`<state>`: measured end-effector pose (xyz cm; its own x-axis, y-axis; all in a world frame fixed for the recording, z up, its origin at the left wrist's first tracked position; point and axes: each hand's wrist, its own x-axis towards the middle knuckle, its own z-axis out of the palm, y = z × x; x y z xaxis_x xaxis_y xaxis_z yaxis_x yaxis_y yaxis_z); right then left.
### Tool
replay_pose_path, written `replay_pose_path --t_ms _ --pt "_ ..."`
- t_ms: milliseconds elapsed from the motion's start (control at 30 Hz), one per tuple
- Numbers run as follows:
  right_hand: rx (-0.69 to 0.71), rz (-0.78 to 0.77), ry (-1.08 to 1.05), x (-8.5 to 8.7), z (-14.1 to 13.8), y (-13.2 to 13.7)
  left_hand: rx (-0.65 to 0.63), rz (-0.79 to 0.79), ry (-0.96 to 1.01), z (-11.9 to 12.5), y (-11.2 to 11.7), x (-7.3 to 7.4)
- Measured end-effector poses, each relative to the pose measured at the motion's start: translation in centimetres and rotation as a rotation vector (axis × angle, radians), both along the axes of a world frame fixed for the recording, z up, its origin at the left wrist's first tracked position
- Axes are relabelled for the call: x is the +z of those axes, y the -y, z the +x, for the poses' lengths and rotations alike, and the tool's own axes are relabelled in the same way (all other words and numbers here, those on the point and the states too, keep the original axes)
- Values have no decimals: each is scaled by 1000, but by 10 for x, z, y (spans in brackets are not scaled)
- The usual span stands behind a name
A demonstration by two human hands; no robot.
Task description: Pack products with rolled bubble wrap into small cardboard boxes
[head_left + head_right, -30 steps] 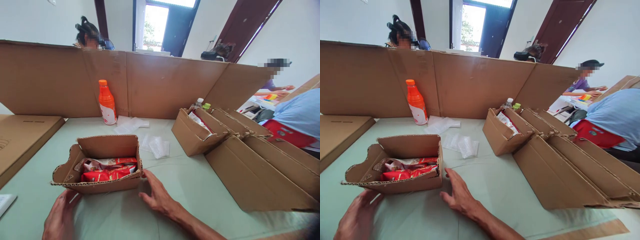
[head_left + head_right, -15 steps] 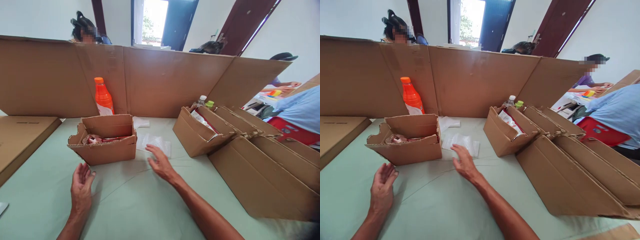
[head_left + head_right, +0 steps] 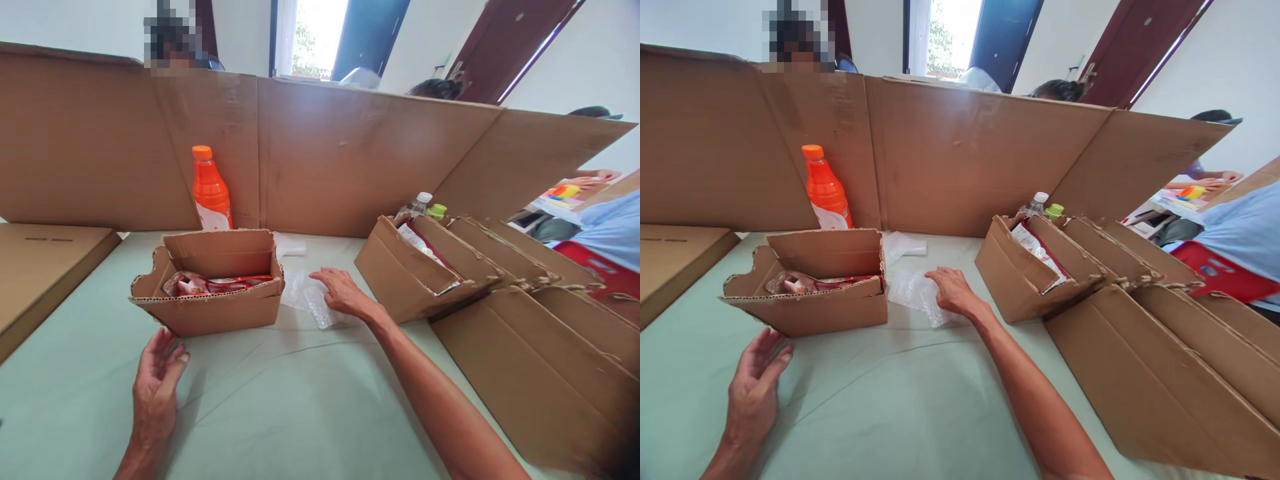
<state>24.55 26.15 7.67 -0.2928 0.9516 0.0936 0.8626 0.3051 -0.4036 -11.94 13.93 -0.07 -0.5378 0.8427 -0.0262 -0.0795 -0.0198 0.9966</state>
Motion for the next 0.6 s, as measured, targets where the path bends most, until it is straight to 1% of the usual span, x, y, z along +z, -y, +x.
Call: replay_pose_path --t_ms 100,167,200,267,333,400,467,500,533,600 --pt "-18 -18 -40 10 19 0 0 -1 13 -1 0 0" --pt "-57 9 -100 14 29 15 -4 -1 22 -2 0 -1" --pt "-85 32 -128 13 32 28 -7 -1 25 -2 0 -1" --pt "-158 71 -235 9 37 63 -4 -3 36 -2 0 -1" --pt "-191 34 -410 -1 38 106 6 -9 53 -2 1 0" --pt "-128 -123 -552 -9 38 147 20 -8 66 -2 1 0" --pt "-49 -291 -563 -10 39 176 25 6 67 -3 1 -1" --pt "-44 -323 -532 -8 40 184 22 12 66 -4 2 -1" --pt "-71 -310 -492 -5 42 186 17 16 65 -4 3 -2" --pt "-174 -200 -378 2 47 176 10 15 58 -5 4 -2"
